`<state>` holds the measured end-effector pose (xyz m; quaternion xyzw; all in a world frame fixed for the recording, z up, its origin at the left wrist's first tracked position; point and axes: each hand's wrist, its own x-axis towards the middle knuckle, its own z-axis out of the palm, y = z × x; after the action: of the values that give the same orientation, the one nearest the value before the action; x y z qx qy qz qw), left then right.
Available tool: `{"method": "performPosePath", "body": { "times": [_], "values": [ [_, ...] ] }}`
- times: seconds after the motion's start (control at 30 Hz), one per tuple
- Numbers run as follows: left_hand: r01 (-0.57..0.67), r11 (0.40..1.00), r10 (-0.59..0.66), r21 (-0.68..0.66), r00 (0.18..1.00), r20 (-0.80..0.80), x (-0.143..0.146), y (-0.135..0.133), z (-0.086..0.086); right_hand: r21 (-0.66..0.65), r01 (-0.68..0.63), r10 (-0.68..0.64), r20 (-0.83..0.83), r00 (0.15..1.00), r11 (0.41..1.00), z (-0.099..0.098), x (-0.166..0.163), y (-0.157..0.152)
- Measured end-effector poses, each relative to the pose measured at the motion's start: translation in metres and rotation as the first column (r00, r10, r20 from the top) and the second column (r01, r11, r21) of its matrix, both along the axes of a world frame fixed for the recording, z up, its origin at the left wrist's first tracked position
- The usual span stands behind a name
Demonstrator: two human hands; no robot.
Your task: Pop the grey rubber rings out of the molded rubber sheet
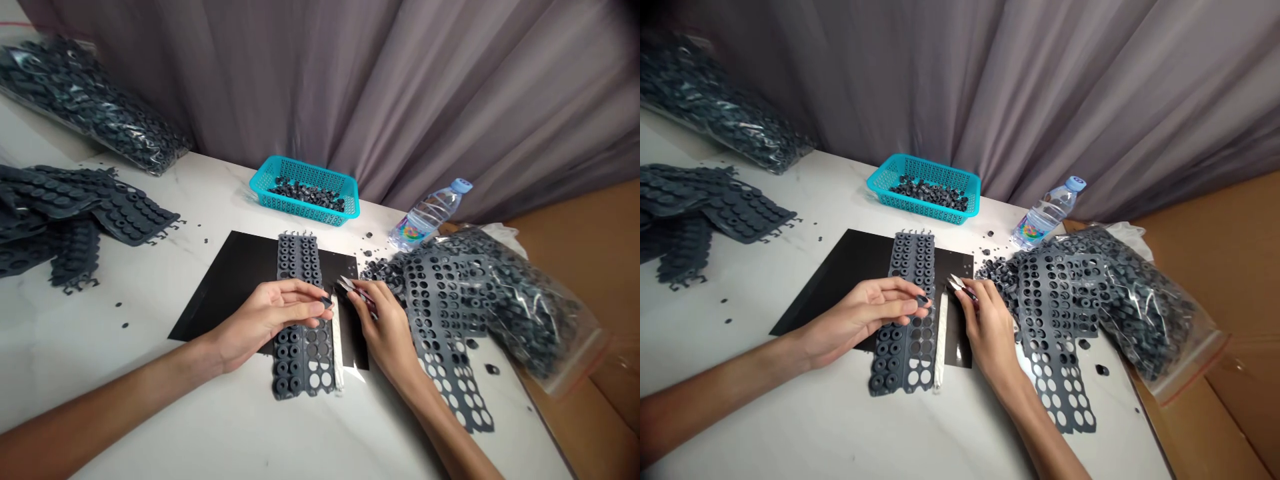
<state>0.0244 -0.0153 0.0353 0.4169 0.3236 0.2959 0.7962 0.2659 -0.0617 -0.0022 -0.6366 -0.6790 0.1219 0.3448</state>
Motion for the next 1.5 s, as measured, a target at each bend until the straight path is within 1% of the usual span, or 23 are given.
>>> {"method": "performPosePath", "body": {
  "times": [0.17,0.27,0.4,0.5,0.6,0.63,0.67,0.7,0.73,0.77,0.8,0.83,0.9,0.93,1.07,1.13,1.17,1.23,1.33,1.37,1.4,1.43,1.5],
  "values": [
    [0.007,1.0,-0.007,0.008,1.0,-0.018,0.001,0.0,-0.001,-0.021,0.01,-0.009,0.057,0.998,1.0,-0.003,0.0,0.0],
    [0.008,0.999,-0.007,0.032,0.999,-0.038,0.001,-0.001,-0.001,0.027,0.015,-0.018,0.116,0.993,1.0,-0.005,0.001,0.001],
    [0.02,0.997,-0.013,0.08,0.996,-0.091,0.002,-0.001,0.001,0.084,0.037,-0.057,0.248,0.967,0.996,-0.009,0.004,0.003],
    [0.027,0.984,-0.001,0.174,0.989,-0.146,0.002,0.003,0.0,0.103,0.041,-0.077,0.381,0.921,0.994,-0.011,0.006,0.005],
    [0.038,0.931,0.044,0.363,0.975,-0.216,0.004,0.01,-0.002,0.107,0.028,-0.08,0.522,0.849,0.994,-0.013,0.007,0.006],
    [0.056,0.894,0.064,0.444,0.966,-0.252,0.005,0.014,-0.003,0.108,0.024,-0.08,0.559,0.825,0.994,-0.013,0.007,0.006],
    [0.081,0.839,0.095,0.539,0.952,-0.291,0.006,0.018,-0.004,0.11,0.021,-0.082,0.588,0.805,0.994,-0.014,0.007,0.006],
    [0.105,0.76,0.144,0.641,0.936,-0.323,0.007,0.023,-0.004,0.114,0.019,-0.085,0.609,0.788,0.993,-0.015,0.007,0.006],
    [0.132,0.657,0.205,0.742,0.916,-0.345,0.009,0.03,-0.004,0.123,0.016,-0.09,0.625,0.775,0.992,-0.015,0.007,0.006],
    [0.15,0.53,0.279,0.835,0.899,-0.338,0.011,0.039,-0.004,0.138,0.014,-0.099,0.635,0.766,0.99,-0.014,0.007,0.005],
    [0.161,0.405,0.348,0.9,0.883,-0.314,0.013,0.049,-0.004,0.159,0.012,-0.112,0.638,0.762,0.987,-0.013,0.006,0.005],
    [0.178,0.312,0.396,0.933,0.869,-0.298,0.016,0.062,-0.003,0.18,0.006,-0.121,0.634,0.764,0.984,-0.011,0.005,0.004],
    [0.182,0.185,0.501,0.966,0.828,-0.252,0.024,0.093,0.001,0.193,-0.027,-0.098,0.609,0.787,0.981,-0.007,0.001,0.0],
    [0.179,0.166,0.529,0.97,0.814,-0.241,0.03,0.111,0.004,0.177,-0.056,-0.06,0.586,0.808,0.983,-0.004,-0.002,-0.003],
    [0.194,0.123,0.595,0.973,0.771,-0.229,0.054,0.173,0.024,0.047,-0.169,0.127,0.471,0.873,0.984,0.001,-0.015,-0.013],
    [0.205,0.099,0.611,0.974,0.76,-0.222,0.063,0.186,0.033,-0.004,-0.188,0.167,0.473,0.865,0.982,-0.001,-0.019,-0.016],
    [0.213,0.089,0.609,0.973,0.762,-0.222,0.066,0.186,0.037,-0.026,-0.194,0.181,0.494,0.85,0.981,-0.002,-0.02,-0.016],
    [0.241,0.073,0.586,0.968,0.775,-0.237,0.064,0.169,0.038,-0.068,-0.196,0.201,0.545,0.814,0.978,-0.003,-0.019,-0.015],
    [0.316,0.07,0.516,0.946,0.8,-0.305,0.045,0.116,0.027,-0.144,-0.18,0.23,0.567,0.791,0.973,0.0,-0.015,-0.013],
    [0.355,0.088,0.473,0.931,0.807,-0.353,0.036,0.095,0.021,-0.169,-0.176,0.241,0.552,0.799,0.97,0.002,-0.013,-0.013],
    [0.379,0.127,0.425,0.917,0.815,-0.395,0.026,0.075,0.014,-0.191,-0.181,0.256,0.523,0.813,0.965,0.005,-0.011,-0.013],
    [0.423,0.186,0.377,0.887,0.803,-0.462,0.016,0.056,0.007,-0.205,-0.194,0.271,0.478,0.836,0.959,0.009,-0.008,-0.014],
    [0.468,0.256,0.352,0.846,0.77,-0.532,0.0,0.026,-0.008,-0.192,-0.246,0.302,0.371,0.878,0.95,0.015,-0.004,-0.014]
  ]
}}
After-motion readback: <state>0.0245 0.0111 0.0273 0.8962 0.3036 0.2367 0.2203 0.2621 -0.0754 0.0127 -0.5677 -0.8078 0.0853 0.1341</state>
